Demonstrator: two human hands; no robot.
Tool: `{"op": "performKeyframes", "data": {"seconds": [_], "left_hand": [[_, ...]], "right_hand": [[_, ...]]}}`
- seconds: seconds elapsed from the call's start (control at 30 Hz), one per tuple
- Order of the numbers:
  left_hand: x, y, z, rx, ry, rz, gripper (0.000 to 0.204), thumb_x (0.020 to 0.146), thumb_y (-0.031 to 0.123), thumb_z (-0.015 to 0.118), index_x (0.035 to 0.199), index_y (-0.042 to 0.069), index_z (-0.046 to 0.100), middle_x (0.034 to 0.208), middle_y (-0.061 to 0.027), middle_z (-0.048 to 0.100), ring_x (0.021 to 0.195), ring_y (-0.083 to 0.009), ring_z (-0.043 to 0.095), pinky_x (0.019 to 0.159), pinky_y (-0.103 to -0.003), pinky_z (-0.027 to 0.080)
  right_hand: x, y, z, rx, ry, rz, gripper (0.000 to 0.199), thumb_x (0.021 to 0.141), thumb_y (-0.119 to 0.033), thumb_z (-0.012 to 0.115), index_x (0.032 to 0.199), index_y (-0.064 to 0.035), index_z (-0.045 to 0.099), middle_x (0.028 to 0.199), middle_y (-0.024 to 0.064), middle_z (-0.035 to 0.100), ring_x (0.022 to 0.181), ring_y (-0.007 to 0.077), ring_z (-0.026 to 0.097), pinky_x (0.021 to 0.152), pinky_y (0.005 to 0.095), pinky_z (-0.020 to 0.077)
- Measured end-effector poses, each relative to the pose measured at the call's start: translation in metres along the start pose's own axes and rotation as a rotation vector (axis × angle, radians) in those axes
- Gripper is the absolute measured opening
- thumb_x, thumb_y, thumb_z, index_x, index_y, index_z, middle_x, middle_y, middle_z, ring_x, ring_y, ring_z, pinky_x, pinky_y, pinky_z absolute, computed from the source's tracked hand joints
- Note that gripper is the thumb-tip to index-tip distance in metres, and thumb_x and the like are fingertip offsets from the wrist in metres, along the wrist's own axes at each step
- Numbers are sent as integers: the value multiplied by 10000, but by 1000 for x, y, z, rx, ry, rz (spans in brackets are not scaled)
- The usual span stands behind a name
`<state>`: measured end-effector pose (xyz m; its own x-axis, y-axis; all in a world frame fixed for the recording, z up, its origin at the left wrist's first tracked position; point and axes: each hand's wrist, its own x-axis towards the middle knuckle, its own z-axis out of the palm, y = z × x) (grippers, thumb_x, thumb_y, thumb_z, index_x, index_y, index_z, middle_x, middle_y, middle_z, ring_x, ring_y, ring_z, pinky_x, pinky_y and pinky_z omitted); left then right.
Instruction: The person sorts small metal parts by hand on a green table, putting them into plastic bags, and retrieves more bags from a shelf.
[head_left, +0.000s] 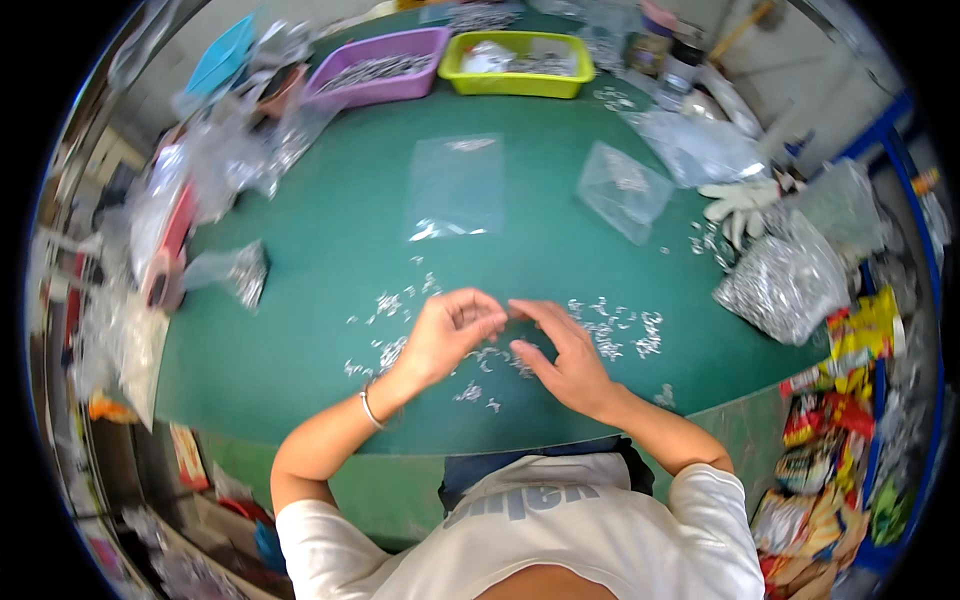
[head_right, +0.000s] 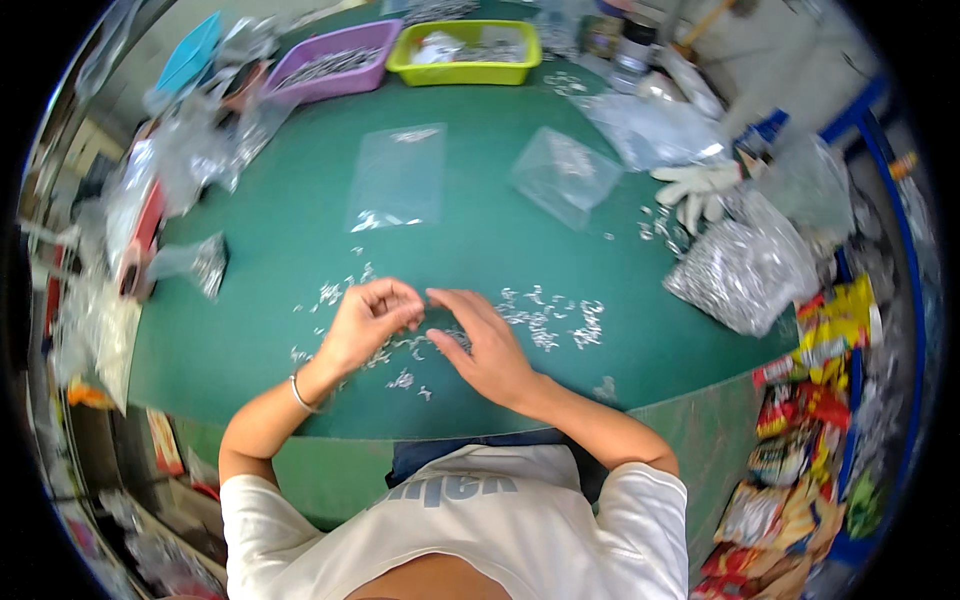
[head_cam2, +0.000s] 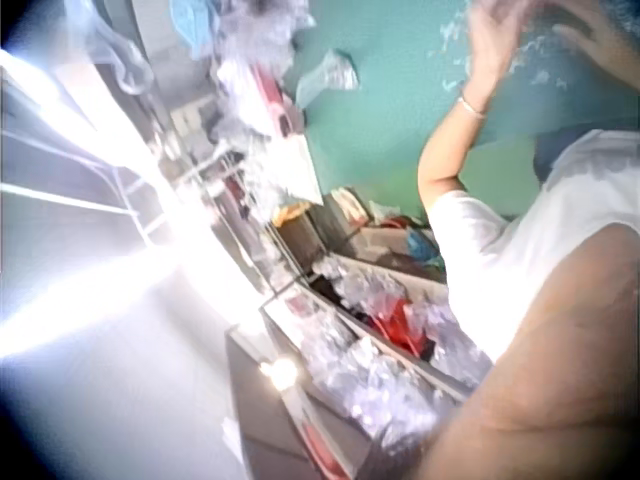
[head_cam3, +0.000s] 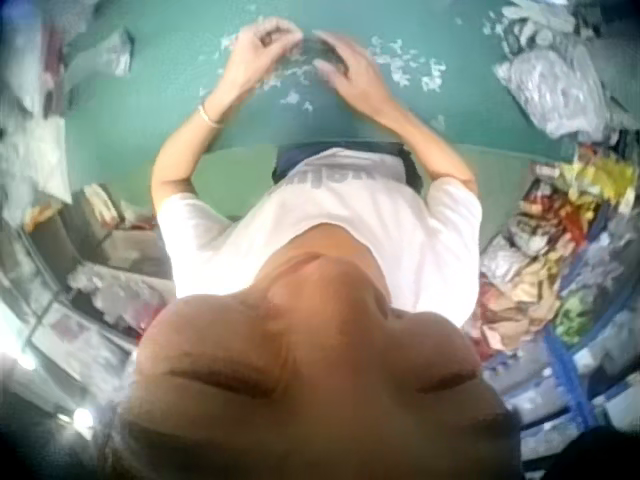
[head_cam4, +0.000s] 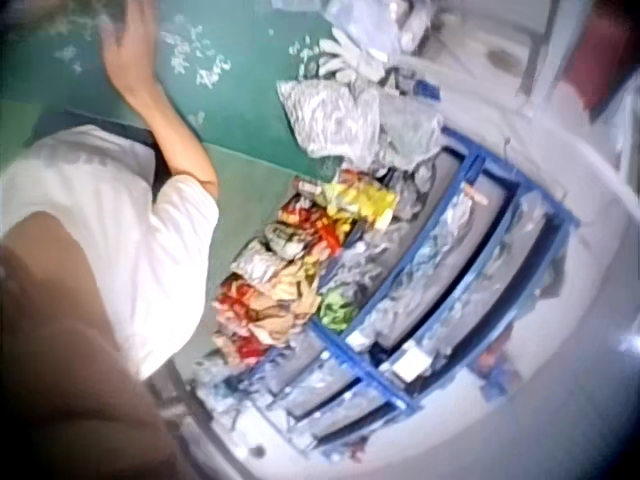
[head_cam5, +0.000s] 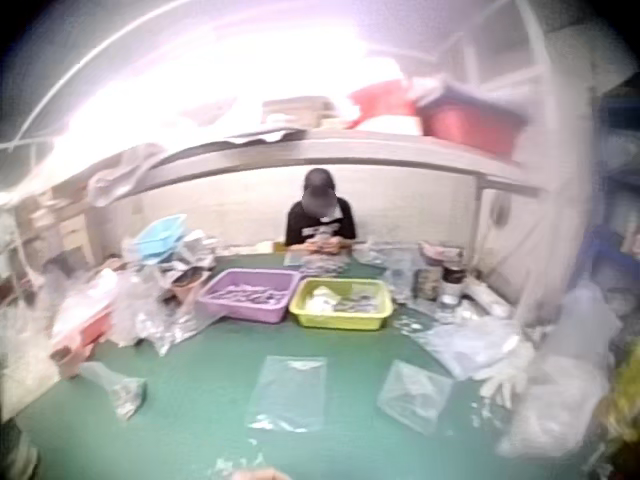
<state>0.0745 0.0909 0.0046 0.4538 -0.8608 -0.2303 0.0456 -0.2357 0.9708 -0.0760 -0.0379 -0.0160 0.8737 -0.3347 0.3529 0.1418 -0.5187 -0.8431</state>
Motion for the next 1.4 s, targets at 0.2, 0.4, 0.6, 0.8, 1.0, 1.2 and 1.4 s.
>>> {"op": "performKeyframes", "data": {"seconds": [0.2,0.4,0.6,0.8,1.0,1.2,1.4], "left_hand": [[27,-5,47,-231,-153,-29,156,915,47,636,1032,-56,644,873,-84,684,754,-111,640,705,-243,540],[35,-3,60,-175,-204,-55,199,912,52,639,1073,-64,638,952,-101,680,829,-129,639,792,-262,543],[48,1,44,-32,-145,-138,226,904,66,657,1093,-57,646,925,-89,685,826,-117,639,782,-249,539],[58,11,49,-32,-285,-155,327,882,4,667,1190,-49,570,921,-74,677,830,-110,640,763,-252,547],[64,22,77,-66,-385,-163,359,869,-56,648,1212,-51,541,927,-85,673,837,-128,644,780,-267,544],[58,24,84,52,-312,-157,181,873,29,676,1036,-45,651,869,-68,683,801,-101,641,741,-241,535],[54,30,92,153,-256,-93,135,886,34,674,1003,-33,676,879,-49,685,786,-71,615,702,-217,507]], "right_hand": [[-19,14,-34,-53,112,80,275,840,-4,662,1113,-2,635,958,124,657,842,248,640,787,333,506],[-29,25,-47,33,254,101,170,815,14,668,984,-2,664,851,129,655,771,283,631,689,356,495],[-38,34,-55,0,230,91,132,820,33,658,949,9,670,850,140,651,772,292,627,698,354,493],[-35,31,-52,119,264,111,203,828,37,655,1028,5,665,950,128,656,847,249,642,727,322,504],[-41,43,-63,63,278,4,188,810,43,678,989,-15,676,920,115,645,818,252,601,717,333,484],[-46,43,-66,68,365,90,153,788,16,701,936,-13,675,884,109,659,807,267,616,721,347,489],[-40,39,-73,150,365,107,133,786,47,688,912,5,685,865,117,662,792,245,616,714,316,484]]}}
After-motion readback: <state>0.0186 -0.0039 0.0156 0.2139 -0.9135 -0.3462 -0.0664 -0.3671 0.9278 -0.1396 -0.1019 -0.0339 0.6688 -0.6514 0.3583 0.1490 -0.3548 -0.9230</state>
